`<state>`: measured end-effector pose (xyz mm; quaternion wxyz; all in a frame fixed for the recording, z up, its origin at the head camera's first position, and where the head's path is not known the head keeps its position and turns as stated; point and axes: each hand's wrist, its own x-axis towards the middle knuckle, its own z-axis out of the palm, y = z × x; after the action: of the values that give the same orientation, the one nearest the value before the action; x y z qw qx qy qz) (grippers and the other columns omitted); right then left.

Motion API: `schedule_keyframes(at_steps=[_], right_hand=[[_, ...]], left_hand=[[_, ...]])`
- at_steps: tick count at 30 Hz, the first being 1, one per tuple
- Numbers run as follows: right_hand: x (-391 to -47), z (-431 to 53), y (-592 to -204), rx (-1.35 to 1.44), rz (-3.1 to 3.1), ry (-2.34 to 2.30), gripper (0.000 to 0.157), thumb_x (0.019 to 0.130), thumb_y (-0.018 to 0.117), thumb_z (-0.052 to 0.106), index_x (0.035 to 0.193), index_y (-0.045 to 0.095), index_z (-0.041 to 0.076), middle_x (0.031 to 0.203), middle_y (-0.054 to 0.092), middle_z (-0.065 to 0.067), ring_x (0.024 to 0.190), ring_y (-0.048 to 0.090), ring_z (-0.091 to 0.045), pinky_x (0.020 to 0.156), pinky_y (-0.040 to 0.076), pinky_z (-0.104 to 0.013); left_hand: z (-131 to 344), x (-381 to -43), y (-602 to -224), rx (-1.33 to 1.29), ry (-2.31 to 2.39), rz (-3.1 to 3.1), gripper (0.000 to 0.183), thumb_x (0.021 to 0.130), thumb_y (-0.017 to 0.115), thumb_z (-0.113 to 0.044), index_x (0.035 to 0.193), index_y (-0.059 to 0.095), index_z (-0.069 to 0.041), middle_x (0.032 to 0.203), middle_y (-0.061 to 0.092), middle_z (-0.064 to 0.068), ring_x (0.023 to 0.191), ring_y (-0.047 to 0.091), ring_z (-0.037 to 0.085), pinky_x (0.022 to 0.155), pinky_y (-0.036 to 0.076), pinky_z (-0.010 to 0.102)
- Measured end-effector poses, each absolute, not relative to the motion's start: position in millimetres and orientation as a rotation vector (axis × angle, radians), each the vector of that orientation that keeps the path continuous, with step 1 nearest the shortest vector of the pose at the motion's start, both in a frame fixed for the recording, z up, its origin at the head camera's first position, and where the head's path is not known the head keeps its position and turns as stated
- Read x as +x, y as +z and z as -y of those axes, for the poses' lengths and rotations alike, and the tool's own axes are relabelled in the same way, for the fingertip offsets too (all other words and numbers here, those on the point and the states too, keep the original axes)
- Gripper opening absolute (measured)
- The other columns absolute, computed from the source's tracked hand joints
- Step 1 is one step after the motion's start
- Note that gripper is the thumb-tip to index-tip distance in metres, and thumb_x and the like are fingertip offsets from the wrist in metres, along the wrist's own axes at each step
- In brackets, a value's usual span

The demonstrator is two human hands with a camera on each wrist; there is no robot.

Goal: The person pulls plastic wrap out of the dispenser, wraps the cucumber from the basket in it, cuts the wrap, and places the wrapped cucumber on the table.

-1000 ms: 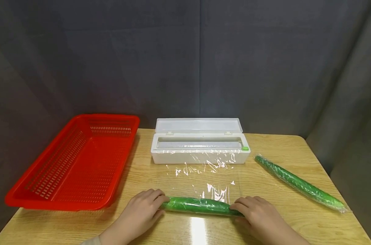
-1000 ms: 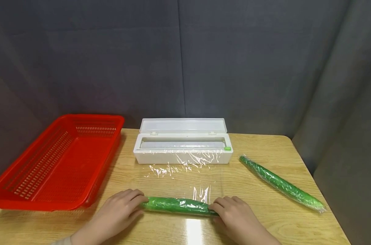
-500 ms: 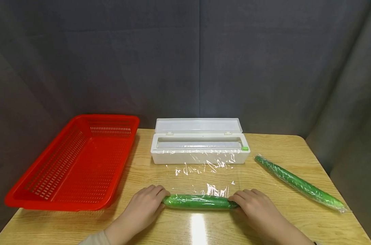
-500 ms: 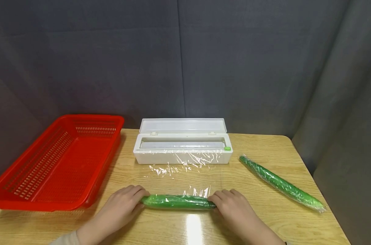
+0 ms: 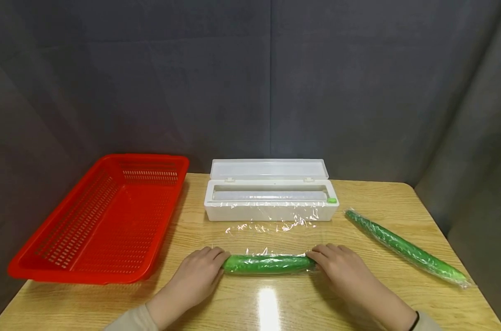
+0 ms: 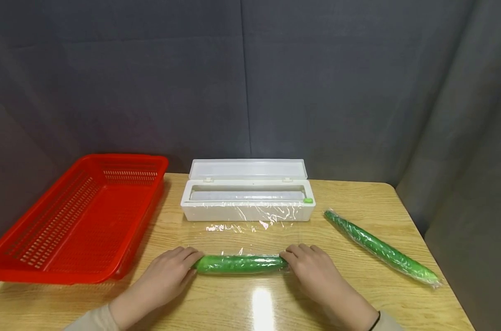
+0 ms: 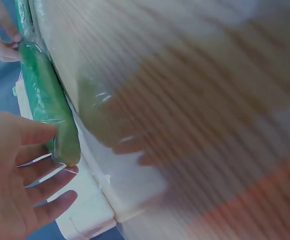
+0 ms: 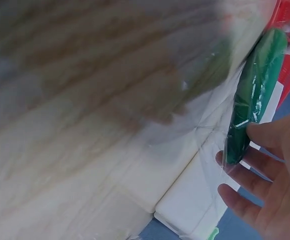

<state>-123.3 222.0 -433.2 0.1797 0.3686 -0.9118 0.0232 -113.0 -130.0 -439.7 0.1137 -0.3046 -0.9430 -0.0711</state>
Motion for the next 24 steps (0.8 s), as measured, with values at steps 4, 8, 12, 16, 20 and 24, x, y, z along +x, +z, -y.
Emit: schedule_keyframes(at_steps=[4, 8, 12, 16, 20, 24], right_hand=[[-127.1, -222.1, -433.8, 1.032, 2.610, 0.090, 0.036, 0.079, 0.078, -0.001, 0.113, 0.071, 0.007, 0.106, 0.065, -0.004, 0.093, 0.065, -0.020, 0.074, 0.056, -0.038], [-129.0, -223.0, -433.0, 1.016, 2.646, 0.167, 0.039, 0.080, 0.078, -0.001, 0.117, 0.069, 0.006, 0.101, 0.062, 0.000, 0.088, 0.063, -0.017, 0.072, 0.054, -0.036], [-130.1, -223.8, -432.0, 1.000, 2.652, 0.243, 0.034, 0.081, 0.079, 0.001, 0.112, 0.069, 0.009, 0.100, 0.061, 0.003, 0.086, 0.063, -0.015, 0.072, 0.054, -0.036], [-130.6, -224.7, -431.0, 0.997, 2.641, 0.275, 0.031, 0.081, 0.078, 0.000, 0.109, 0.070, 0.011, 0.106, 0.063, 0.003, 0.087, 0.064, -0.014, 0.072, 0.054, -0.036], [-131.0, -226.2, -429.5, 0.966, 2.616, 0.268, 0.032, 0.082, 0.078, 0.005, 0.112, 0.071, 0.009, 0.111, 0.065, -0.001, 0.090, 0.067, -0.018, 0.075, 0.055, -0.037], [-128.7, -227.0, -425.9, 0.952, 2.574, 0.275, 0.034, 0.079, 0.081, 0.007, 0.112, 0.071, 0.009, 0.111, 0.067, -0.003, 0.095, 0.067, -0.021, 0.079, 0.055, -0.040]], left_hand=[[131.4, -118.6, -438.2, -0.820, -0.475, 2.901, 0.040, 0.087, 0.074, -0.016, 0.124, 0.064, -0.003, 0.115, 0.067, 0.008, 0.105, 0.062, 0.025, 0.090, 0.052, 0.044], [134.1, -122.6, -434.9, -0.678, -0.853, 2.994, 0.041, 0.086, 0.075, -0.014, 0.124, 0.063, -0.002, 0.110, 0.065, 0.007, 0.100, 0.060, 0.022, 0.088, 0.051, 0.044], [135.7, -123.8, -432.8, -0.619, -0.991, 3.000, 0.035, 0.086, 0.076, -0.012, 0.119, 0.065, -0.005, 0.099, 0.058, -0.001, 0.090, 0.054, 0.014, 0.080, 0.050, 0.040], [135.6, -122.8, -431.4, -0.589, -0.972, 3.012, 0.034, 0.087, 0.075, -0.014, 0.118, 0.065, -0.006, 0.102, 0.059, -0.002, 0.092, 0.056, 0.014, 0.082, 0.050, 0.040], [136.4, -120.0, -428.7, -0.543, -0.910, 3.025, 0.037, 0.086, 0.076, -0.019, 0.121, 0.065, -0.011, 0.110, 0.062, 0.000, 0.100, 0.061, 0.018, 0.085, 0.052, 0.044], [135.7, -115.9, -425.6, -0.558, -0.783, 2.962, 0.038, 0.083, 0.079, -0.021, 0.119, 0.067, -0.015, 0.114, 0.064, -0.001, 0.103, 0.062, 0.018, 0.083, 0.052, 0.044]])
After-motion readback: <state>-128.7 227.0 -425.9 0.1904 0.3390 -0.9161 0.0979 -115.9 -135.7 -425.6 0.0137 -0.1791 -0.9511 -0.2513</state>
